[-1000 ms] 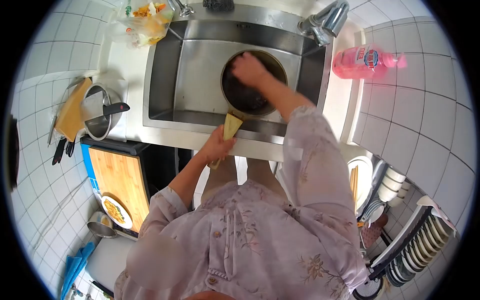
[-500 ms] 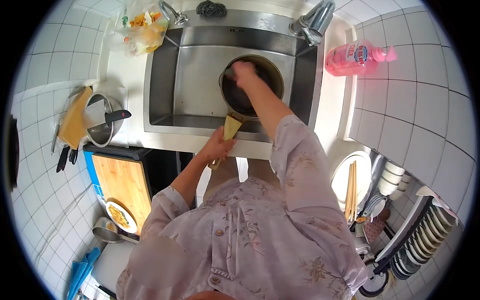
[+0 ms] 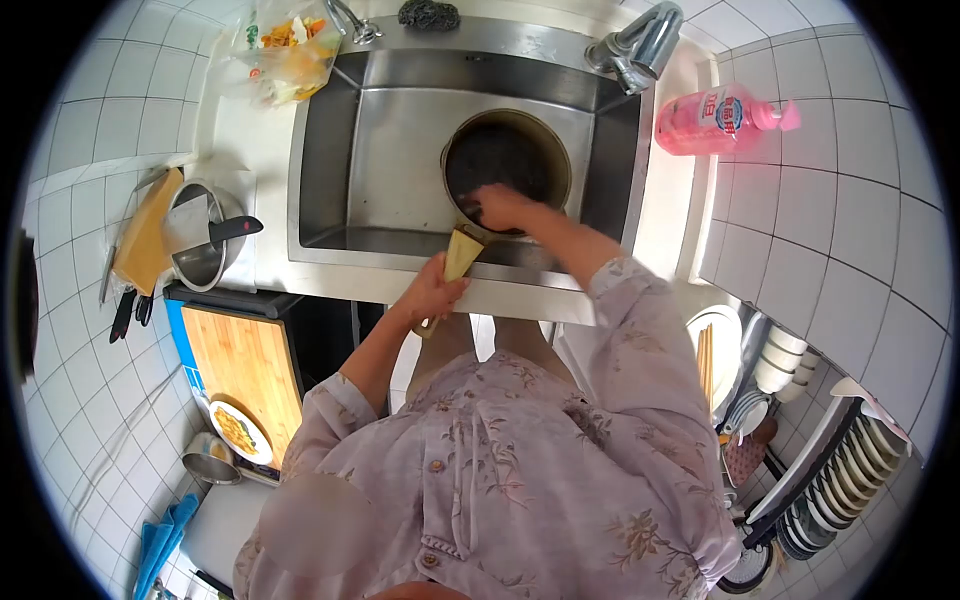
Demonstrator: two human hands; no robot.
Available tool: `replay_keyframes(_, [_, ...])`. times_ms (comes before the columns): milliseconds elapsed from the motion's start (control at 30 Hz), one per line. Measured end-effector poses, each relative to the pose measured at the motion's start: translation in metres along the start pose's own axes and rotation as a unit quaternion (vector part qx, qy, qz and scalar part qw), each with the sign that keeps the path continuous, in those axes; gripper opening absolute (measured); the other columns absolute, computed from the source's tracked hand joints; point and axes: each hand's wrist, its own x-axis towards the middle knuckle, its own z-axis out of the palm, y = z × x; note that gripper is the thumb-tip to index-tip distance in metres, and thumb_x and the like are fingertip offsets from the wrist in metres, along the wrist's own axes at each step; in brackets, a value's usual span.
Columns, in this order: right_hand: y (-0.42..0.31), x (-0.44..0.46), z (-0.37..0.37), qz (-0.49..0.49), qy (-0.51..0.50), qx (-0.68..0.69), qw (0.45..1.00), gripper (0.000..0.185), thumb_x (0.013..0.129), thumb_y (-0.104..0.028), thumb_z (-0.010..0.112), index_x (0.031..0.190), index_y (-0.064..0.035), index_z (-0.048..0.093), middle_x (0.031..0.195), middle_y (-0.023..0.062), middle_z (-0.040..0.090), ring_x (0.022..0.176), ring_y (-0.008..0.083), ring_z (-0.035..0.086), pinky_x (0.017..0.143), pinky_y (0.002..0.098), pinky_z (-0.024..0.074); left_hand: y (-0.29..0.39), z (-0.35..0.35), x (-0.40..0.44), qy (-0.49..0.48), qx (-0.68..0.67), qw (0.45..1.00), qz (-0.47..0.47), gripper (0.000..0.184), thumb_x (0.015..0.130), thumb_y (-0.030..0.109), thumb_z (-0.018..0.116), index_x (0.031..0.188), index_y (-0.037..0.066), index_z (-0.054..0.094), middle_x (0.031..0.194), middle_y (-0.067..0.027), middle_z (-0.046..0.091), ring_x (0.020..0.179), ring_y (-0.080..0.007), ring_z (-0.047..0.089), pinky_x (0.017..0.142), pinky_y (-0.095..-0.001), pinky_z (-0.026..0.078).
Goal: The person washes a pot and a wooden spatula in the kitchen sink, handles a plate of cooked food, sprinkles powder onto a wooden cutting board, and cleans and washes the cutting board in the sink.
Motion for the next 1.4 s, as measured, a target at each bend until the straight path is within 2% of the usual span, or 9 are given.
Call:
replay_keyframes(167, [0.006, 0.013, -0.08, -0.18, 0.158, -0.335, 0.911, 0.018, 0.071, -0.013, 0.053, 0.085, -0.0132, 0.063, 0.097, 0.0094, 0.052, 0.086, 0.0254, 0.055, 0.075, 0.039, 0.0423, 0.003, 0.005, 0.002, 0.009, 0.035, 0.999, 0.002, 0.025, 0.079, 0.012, 0.055, 0.096, 0.004, 0.038, 0.061, -0.0032, 0.044, 0.043, -0.01, 0.044, 0.036, -0.0253, 0.038])
replay_keyframes(267, [0.037, 0.014, -0.09, -0.125, 0.102, -0.472, 0.867, 0.019, 0.07, -0.011, 0.05, 0.085, -0.0118, 0.063, 0.093, 0.0084, 0.055, 0.087, 0.025, 0.053, 0.074, 0.0361, 0.0412, -0.007, 0.005, 0.006, 0.038, 0.076, 0.996, 0.025, 0.024, 0.078, 0.012, 0.055, 0.095, 0.003, 0.039, 0.06, -0.0033, 0.045, 0.043, -0.0095, 0.045, 0.036, -0.0251, 0.038])
replay_keyframes(400, [0.037, -0.026, -0.047, 0.192, -0.078, -0.259, 0.943, 0.02, 0.071, -0.012, 0.051, 0.087, -0.0088, 0.064, 0.09, 0.0129, 0.061, 0.09, 0.0285, 0.057, 0.076, 0.0385, 0.0445, 0.001, 0.005, 0.003, 0.02, 0.032, 0.999, -0.008, 0.029, 0.075, 0.015, 0.058, 0.09, -0.001, 0.039, 0.07, -0.0117, 0.05, 0.051, -0.0174, 0.052, 0.045, -0.0313, 0.044])
replay_keyframes(533, [0.03, -0.032, -0.003, -0.022, -0.008, -0.03, 0.999, 0.03, 0.067, -0.004, 0.049, 0.094, -0.0072, 0.061, 0.097, 0.0146, 0.06, 0.09, 0.034, 0.056, 0.081, 0.0391, 0.0451, -0.002, 0.003, 0.007, -0.028, -0.02, 0.999, -0.004, 0.029, 0.076, 0.015, 0.058, 0.091, 0.001, 0.038, 0.068, -0.009, 0.048, 0.049, -0.0149, 0.049, 0.042, -0.03, 0.042])
replay_keyframes(800, [0.056, 0.025, -0.041, 0.053, 0.245, -0.185, 0.95, 0.022, 0.073, -0.009, 0.047, 0.093, -0.0056, 0.056, 0.089, 0.016, 0.057, 0.082, 0.0313, 0.058, 0.068, 0.0387, 0.049, 0.0, 0.004, 0.003, -0.02, 0.004, 1.0, -0.018, 0.027, 0.077, 0.015, 0.057, 0.092, 0.001, 0.038, 0.068, -0.0081, 0.047, 0.049, -0.0137, 0.048, 0.043, -0.0295, 0.042])
replay_keyframes(933, [0.054, -0.024, -0.02, 0.186, -0.035, -0.183, 0.965, 0.023, 0.071, -0.008, 0.048, 0.092, -0.0042, 0.057, 0.084, 0.0187, 0.059, 0.078, 0.033, 0.059, 0.07, 0.0411, 0.048, 0.001, 0.002, 0.007, -0.023, -0.012, 1.0, -0.004, 0.027, 0.077, 0.015, 0.056, 0.091, 0.001, 0.038, 0.069, -0.0077, 0.048, 0.052, -0.0138, 0.048, 0.044, -0.0293, 0.043])
replay_keyframes(1067, [0.028, -0.001, 0.0, 0.026, -0.038, -0.129, 0.991, 0.026, 0.068, -0.005, 0.048, 0.093, -0.0029, 0.056, 0.09, 0.0208, 0.058, 0.079, 0.0352, 0.058, 0.071, 0.0424, 0.0473, 0.002, 0.004, 0.011, -0.022, -0.014, 0.999, -0.027, 0.027, 0.077, 0.015, 0.057, 0.09, 0.001, 0.038, 0.069, -0.0065, 0.048, 0.052, -0.013, 0.048, 0.044, -0.0284, 0.042])
replay_keyframes(1167, [0.043, 0.032, -0.026, 0.07, 0.161, -0.098, 0.98, 0.027, 0.068, -0.003, 0.048, 0.094, -0.0031, 0.056, 0.092, 0.0207, 0.058, 0.082, 0.0362, 0.057, 0.072, 0.043, 0.0468, 0.003, 0.004, 0.006, -0.024, -0.023, 0.999, -0.04, 0.026, 0.077, 0.015, 0.057, 0.09, 0.002, 0.039, 0.067, -0.0058, 0.047, 0.051, -0.0121, 0.047, 0.043, -0.028, 0.042])
replay_keyframes(1400, [0.023, -0.008, -0.012, 0.095, -0.008, -0.142, 0.985, 0.031, 0.074, -0.008, 0.049, 0.104, -0.0119, 0.056, 0.098, 0.017, 0.058, 0.091, 0.0324, 0.057, 0.075, 0.0427, 0.047, 0.005, 0.006, 0.007, -0.023, -0.054, 0.998, -0.016, 0.024, 0.078, 0.015, 0.056, 0.088, 0.003, 0.038, 0.064, -0.0044, 0.046, 0.048, -0.0114, 0.046, 0.04, -0.0282, 0.04])
